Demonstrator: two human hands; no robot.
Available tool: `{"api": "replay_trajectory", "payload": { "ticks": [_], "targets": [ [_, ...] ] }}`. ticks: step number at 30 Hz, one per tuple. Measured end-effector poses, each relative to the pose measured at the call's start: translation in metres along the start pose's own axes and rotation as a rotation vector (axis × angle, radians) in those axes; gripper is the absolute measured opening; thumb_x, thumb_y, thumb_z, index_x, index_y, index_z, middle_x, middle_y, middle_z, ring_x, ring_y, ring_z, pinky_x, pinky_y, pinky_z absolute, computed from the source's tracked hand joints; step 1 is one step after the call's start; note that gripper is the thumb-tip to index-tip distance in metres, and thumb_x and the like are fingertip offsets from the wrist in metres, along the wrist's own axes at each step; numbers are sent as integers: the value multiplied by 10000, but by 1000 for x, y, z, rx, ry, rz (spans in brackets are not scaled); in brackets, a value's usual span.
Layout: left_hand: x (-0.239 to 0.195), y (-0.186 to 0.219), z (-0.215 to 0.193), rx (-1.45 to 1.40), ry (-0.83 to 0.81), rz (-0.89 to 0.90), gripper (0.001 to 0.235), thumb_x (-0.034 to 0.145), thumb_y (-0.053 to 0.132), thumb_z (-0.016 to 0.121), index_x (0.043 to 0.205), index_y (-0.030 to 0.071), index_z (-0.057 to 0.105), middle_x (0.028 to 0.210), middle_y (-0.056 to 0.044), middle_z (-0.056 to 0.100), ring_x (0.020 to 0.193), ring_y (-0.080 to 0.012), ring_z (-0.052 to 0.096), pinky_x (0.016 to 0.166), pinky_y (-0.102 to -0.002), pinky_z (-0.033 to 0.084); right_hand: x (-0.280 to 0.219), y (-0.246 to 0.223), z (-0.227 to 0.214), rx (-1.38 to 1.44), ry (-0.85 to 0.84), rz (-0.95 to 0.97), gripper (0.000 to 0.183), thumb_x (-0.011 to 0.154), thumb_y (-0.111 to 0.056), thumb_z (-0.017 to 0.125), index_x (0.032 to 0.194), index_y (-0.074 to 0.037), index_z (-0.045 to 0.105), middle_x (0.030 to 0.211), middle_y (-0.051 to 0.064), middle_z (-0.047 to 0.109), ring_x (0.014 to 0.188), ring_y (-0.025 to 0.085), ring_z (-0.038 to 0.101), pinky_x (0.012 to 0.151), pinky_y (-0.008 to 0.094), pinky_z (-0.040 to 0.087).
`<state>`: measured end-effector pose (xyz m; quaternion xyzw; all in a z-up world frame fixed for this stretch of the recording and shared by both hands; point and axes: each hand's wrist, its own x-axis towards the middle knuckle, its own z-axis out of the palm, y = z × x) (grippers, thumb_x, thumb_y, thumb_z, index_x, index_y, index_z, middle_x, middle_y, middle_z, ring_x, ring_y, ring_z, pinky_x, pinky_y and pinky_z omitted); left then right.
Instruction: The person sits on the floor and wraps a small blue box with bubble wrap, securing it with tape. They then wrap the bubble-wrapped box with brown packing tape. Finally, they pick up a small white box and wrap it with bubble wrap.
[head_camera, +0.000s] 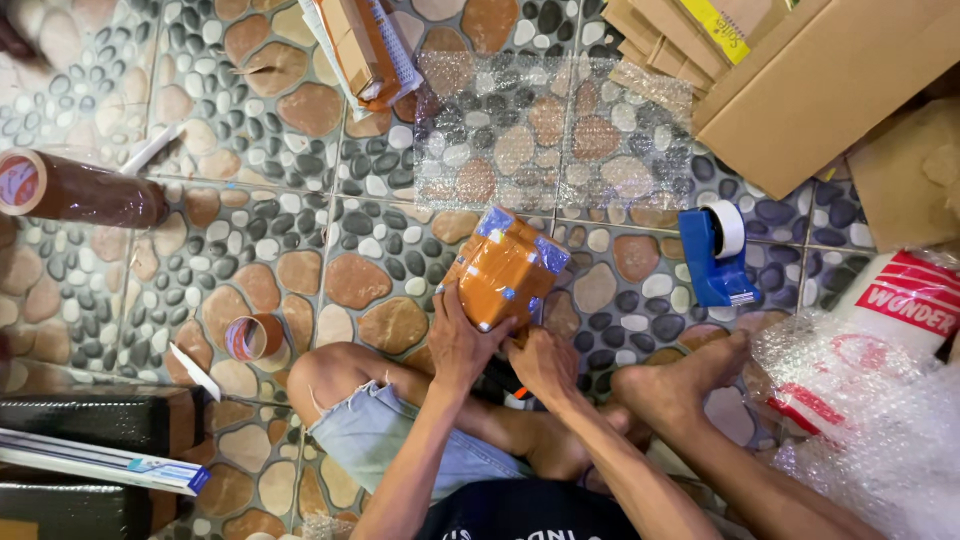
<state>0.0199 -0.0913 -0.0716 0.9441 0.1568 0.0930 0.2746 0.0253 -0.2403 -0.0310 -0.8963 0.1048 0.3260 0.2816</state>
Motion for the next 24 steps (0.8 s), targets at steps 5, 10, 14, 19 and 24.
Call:
{"api": "replay_trajectory", "payload": {
  "ticks": [5, 10, 14, 19, 24],
  "targets": [
    [23, 78, -28, 238, -47, 24, 1337, 537, 773, 911, 1506, -15, 433, 1520, -299, 458, 1482, -493, 389, 1190, -654, 297, -31, -32, -31, 14, 45, -59, 506, 911, -383, 626, 1097, 64, 775, 993, 350, 764, 1071, 553, 712, 912, 630, 587],
    [47, 91, -16, 330, -18, 224, 1110, 764, 813, 698, 1530, 37, 487, 1346, -255, 570, 1249, -439, 562, 1000, -594, 418, -20, -5, -13, -22, -62, -101, 479, 897, -411, 625, 1151, -14, 712, 1045, 296, 762, 1085, 544, 697, 928, 637, 567],
    [56, 51, -15, 268, 109, 615, 933, 941, 842, 362, 1478, 113, 583, 1235, -189, 610, 1128, -385, 647, 886, -516, 503, -29, -1, -26, 19, -181, -346, 532, 856, -560, 679, 1121, -100, 639, 1072, 236, 748, 1105, 491, 697, 901, 601, 565],
    [59, 23, -14, 180, -55, 756, 900, 909, 807, 501, 1540, 166, 534, 1261, -175, 616, 1202, -394, 632, 965, -546, 491, -22, 37, -80, -362, -137, -616, 521, 895, -610, 629, 1191, -181, 620, 880, 209, 781, 1048, 413, 755, 941, 549, 564],
    [57, 21, -21, 143, -140, 832, 860, 900, 752, 581, 1549, 190, 527, 1259, -165, 610, 1221, -389, 626, 980, -539, 464, 42, 95, -92, -692, 257, -654, 530, 889, -736, 588, 960, -212, 620, 585, 108, 711, 752, 333, 792, 827, 463, 612]
  ]
}}
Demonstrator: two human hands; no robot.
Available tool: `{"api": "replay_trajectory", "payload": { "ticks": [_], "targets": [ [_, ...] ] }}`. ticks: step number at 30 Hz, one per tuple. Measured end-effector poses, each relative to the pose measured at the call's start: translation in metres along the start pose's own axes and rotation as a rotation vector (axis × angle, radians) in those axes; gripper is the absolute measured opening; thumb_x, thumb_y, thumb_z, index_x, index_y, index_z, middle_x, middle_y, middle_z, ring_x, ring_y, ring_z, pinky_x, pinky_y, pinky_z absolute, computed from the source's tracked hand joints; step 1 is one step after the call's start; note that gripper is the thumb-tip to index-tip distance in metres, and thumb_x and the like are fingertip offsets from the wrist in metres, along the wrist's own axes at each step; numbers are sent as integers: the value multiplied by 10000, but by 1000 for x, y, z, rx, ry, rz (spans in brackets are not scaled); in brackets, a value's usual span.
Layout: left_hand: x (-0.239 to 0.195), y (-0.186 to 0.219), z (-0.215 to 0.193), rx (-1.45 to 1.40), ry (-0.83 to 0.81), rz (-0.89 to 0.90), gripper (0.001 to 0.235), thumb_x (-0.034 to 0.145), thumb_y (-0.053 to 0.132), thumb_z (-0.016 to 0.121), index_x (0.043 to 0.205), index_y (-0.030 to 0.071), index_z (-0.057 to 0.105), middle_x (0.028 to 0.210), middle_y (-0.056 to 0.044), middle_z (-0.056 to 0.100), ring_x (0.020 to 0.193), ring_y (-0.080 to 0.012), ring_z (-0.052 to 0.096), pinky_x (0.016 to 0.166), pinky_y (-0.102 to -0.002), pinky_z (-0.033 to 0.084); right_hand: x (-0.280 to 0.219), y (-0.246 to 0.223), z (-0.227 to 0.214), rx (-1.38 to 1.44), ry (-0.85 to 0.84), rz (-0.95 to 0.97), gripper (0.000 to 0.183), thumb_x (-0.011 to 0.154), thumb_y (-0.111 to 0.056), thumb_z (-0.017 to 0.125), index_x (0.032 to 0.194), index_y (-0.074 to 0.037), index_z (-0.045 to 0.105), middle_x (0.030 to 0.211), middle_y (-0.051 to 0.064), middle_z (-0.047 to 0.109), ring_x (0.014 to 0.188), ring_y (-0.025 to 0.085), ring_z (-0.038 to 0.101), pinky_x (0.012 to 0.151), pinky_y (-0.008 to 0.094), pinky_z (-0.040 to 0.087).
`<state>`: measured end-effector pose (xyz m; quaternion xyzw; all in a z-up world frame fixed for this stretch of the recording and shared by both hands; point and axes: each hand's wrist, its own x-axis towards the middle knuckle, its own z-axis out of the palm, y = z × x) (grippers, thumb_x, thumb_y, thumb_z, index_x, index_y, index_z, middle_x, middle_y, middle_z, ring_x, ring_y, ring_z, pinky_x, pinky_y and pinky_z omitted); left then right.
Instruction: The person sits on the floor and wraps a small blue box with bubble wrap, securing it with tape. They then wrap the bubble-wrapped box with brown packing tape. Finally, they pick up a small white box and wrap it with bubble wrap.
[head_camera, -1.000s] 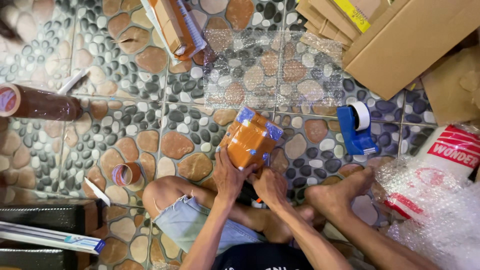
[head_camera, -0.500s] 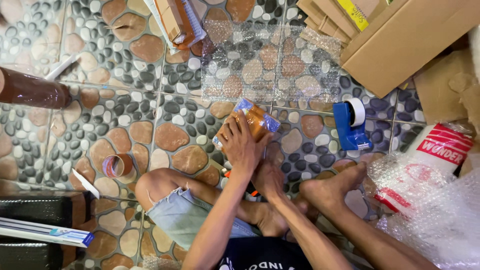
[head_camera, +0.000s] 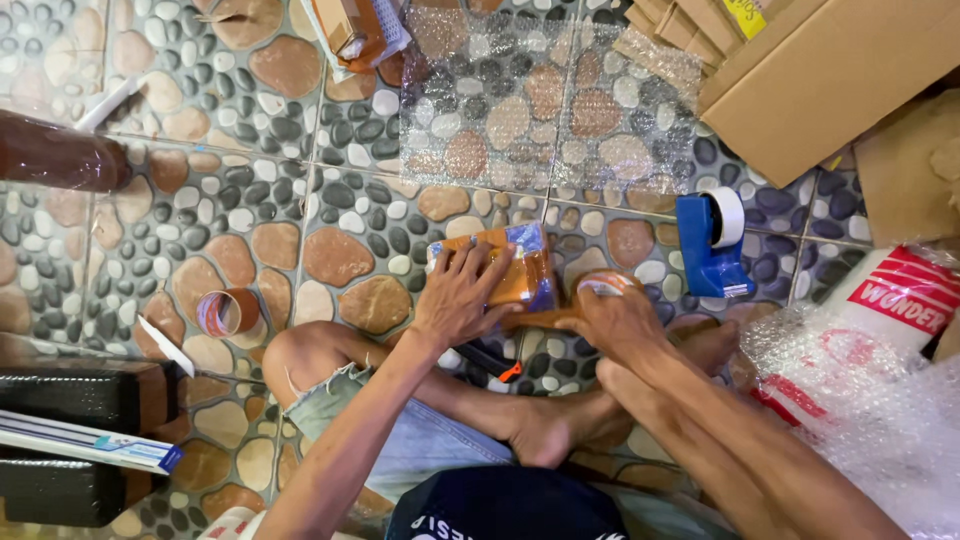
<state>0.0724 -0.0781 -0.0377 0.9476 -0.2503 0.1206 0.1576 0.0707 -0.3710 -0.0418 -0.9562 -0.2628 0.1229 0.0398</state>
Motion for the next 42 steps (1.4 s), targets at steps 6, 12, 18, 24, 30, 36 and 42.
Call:
{"api": "replay_trajectory", "payload": {
  "ticks": [6, 12, 18, 24, 30, 36, 42],
  "targets": [
    [12, -15, 5, -45, 29, 129, 823, 924, 747, 565, 1517, 178, 553, 1277, -160, 596, 1187, -369, 633, 965, -498, 479, 48, 3, 7, 96, -159, 18, 536, 895, -688, 609, 1045, -174, 580, 748, 158, 775, 871, 409, 792, 946, 519, 558],
    [70, -61, -1, 37, -62, 634, 788, 860, 759, 582, 1420, 205, 575, 1276, -136, 616, 1272, -309, 590, 1101, -509, 405, 43, -70, -1, 362, -205, 383, 593, 848, -709, 679, 1029, -145, 708, 976, 169, 792, 1157, 378, 727, 1028, 548, 536],
    [44, 1, -34, 96, -307, 237, 1032, 669, 575, 647, 1600, 200, 407, 1421, -198, 529, 1471, -423, 411, 1147, -724, 284, 36, -117, 28, 580, -169, 724, 500, 831, -657, 728, 990, -183, 703, 910, 139, 756, 1067, 424, 738, 870, 569, 591],
    [7, -13, -11, 95, -296, 268, 941, 606, 801, 799, 1319, 218, 607, 1458, -155, 556, 1513, -393, 383, 1192, -824, 171, 10, -112, -21, 735, -292, 336, 511, 936, -591, 588, 1081, -105, 648, 1023, 251, 743, 1064, 491, 717, 905, 615, 561],
    [-29, 1, 3, -40, -197, 368, 908, 779, 826, 666, 1470, 265, 487, 1445, -160, 530, 1530, -409, 368, 1164, -841, 198, -24, -77, -41, 644, -461, -67, 553, 945, -553, 616, 1255, -95, 604, 1221, 272, 724, 1145, 496, 688, 942, 644, 527],
    [-25, 4, 5, -90, -60, 362, 739, 859, 770, 622, 1361, 230, 573, 1360, -165, 593, 1477, -415, 463, 1163, -809, 250, -8, -16, 13, 72, -245, 13, 531, 880, -576, 703, 1190, -150, 633, 961, 185, 780, 980, 456, 757, 951, 568, 561],
    [-30, -2, 25, -92, -9, 366, 562, 876, 565, 700, 1334, 254, 604, 1329, -120, 615, 1449, -385, 504, 1173, -792, 290, 77, -16, 2, -28, -6, -132, 542, 818, -476, 709, 1218, -122, 618, 757, 153, 774, 817, 399, 786, 874, 554, 576]
  ]
}}
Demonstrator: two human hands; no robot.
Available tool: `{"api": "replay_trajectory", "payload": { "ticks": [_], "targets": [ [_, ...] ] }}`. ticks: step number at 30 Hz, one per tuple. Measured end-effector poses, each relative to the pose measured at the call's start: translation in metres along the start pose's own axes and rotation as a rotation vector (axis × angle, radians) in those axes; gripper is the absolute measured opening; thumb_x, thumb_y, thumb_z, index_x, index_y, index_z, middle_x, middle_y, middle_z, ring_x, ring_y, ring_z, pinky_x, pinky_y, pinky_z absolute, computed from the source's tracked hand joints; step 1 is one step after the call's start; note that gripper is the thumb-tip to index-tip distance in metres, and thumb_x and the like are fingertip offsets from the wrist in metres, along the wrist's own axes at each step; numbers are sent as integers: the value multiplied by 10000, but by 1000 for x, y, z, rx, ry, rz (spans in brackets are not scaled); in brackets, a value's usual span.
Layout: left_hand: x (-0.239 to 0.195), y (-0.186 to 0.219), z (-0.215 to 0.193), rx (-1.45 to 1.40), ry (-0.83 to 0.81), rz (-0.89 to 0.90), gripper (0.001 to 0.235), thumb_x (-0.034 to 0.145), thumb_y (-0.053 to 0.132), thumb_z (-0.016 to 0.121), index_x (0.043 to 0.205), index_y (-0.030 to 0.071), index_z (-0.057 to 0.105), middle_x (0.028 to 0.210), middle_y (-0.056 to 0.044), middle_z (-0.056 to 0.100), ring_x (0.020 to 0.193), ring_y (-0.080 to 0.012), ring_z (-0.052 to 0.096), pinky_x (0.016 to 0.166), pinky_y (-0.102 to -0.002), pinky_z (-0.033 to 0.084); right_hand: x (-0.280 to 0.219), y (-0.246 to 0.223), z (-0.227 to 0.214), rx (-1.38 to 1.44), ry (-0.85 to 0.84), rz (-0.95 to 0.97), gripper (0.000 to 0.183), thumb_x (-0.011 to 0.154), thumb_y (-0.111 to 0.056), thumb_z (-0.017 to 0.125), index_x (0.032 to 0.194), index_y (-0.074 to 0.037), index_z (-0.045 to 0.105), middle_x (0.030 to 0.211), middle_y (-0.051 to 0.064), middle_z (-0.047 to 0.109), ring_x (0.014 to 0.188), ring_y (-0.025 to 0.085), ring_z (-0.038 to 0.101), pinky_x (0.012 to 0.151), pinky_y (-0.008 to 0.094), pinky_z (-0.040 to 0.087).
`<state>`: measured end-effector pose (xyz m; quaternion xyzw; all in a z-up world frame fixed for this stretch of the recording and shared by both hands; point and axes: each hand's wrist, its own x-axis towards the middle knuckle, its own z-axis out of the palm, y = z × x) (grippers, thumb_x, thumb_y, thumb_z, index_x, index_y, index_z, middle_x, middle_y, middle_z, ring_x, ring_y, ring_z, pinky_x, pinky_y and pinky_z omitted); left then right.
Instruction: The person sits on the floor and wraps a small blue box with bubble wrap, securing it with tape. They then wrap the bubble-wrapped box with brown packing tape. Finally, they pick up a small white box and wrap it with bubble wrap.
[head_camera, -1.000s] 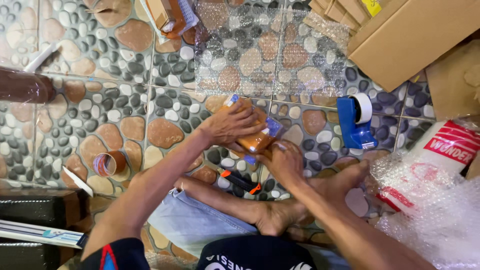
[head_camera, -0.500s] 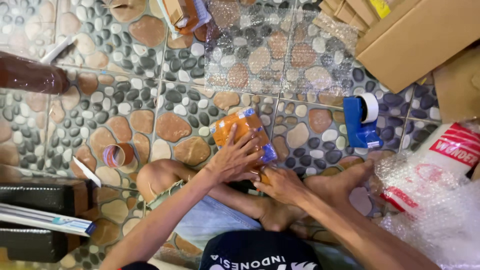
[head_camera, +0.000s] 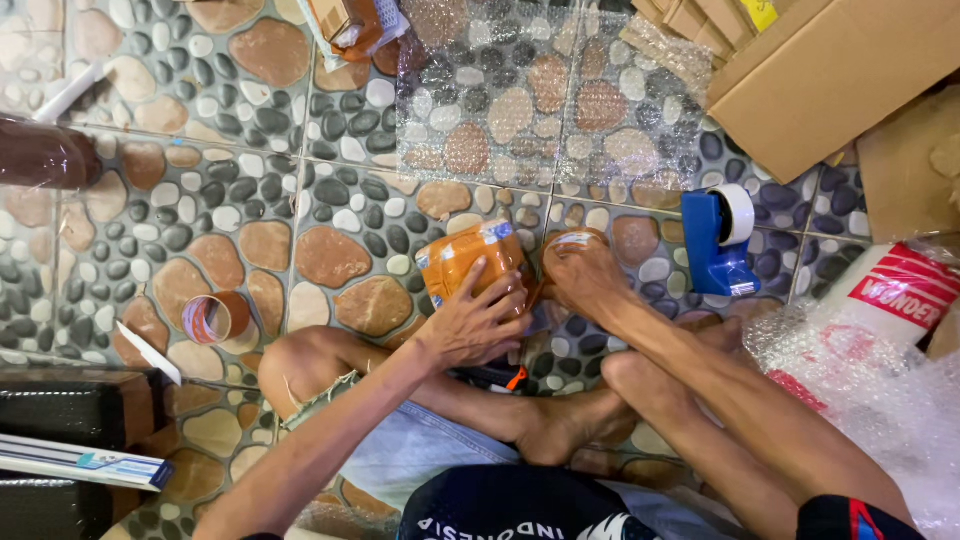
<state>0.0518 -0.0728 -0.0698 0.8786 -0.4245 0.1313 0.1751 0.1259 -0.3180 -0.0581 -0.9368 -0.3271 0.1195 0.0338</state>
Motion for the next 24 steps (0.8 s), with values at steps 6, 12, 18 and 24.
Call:
{"api": "replay_trajectory", "payload": {
  "ticks": [6, 12, 18, 24],
  "targets": [
    [8, -71, -16, -16, -84, 535, 382, 995, 334, 543, 1373, 287, 510, 1532, -149, 505, 1462, -320, 478, 1243, -714, 247, 14, -50, -25, 257, -255, 203, 356, 868, -376, 642, 1000, -70, 766, 880, 193, 788, 988, 446, 759, 897, 606, 569],
    [33, -29, -79, 13, -225, -10, 956, 714, 313, 768, 1593, 331, 394, 1738, -160, 264, 1615, -368, 244, 1251, -687, 172, 4, -89, -49, 630, -384, 662, 536, 863, -667, 621, 1100, -198, 727, 1010, 141, 796, 1131, 397, 737, 931, 562, 567],
    [87, 8, -34, -105, -93, -1104, 1329, 737, 612, 895, 1679, 50, 144, 1611, -370, 266, 1474, -527, 308, 1079, -703, 313, 0, -87, -8, 584, -202, 606, 427, 737, -362, 847, 1042, -74, 775, 963, 191, 720, 1024, 440, 751, 849, 520, 622],
    [50, -7, -30, 221, -10, -576, 909, 858, 679, 680, 1548, 118, 487, 1289, -210, 593, 1178, -387, 581, 884, -499, 438, -47, -89, -21, 994, -201, 270, 445, 840, -449, 762, 1030, -59, 662, 813, 215, 767, 866, 438, 753, 721, 527, 549]
  ]
}}
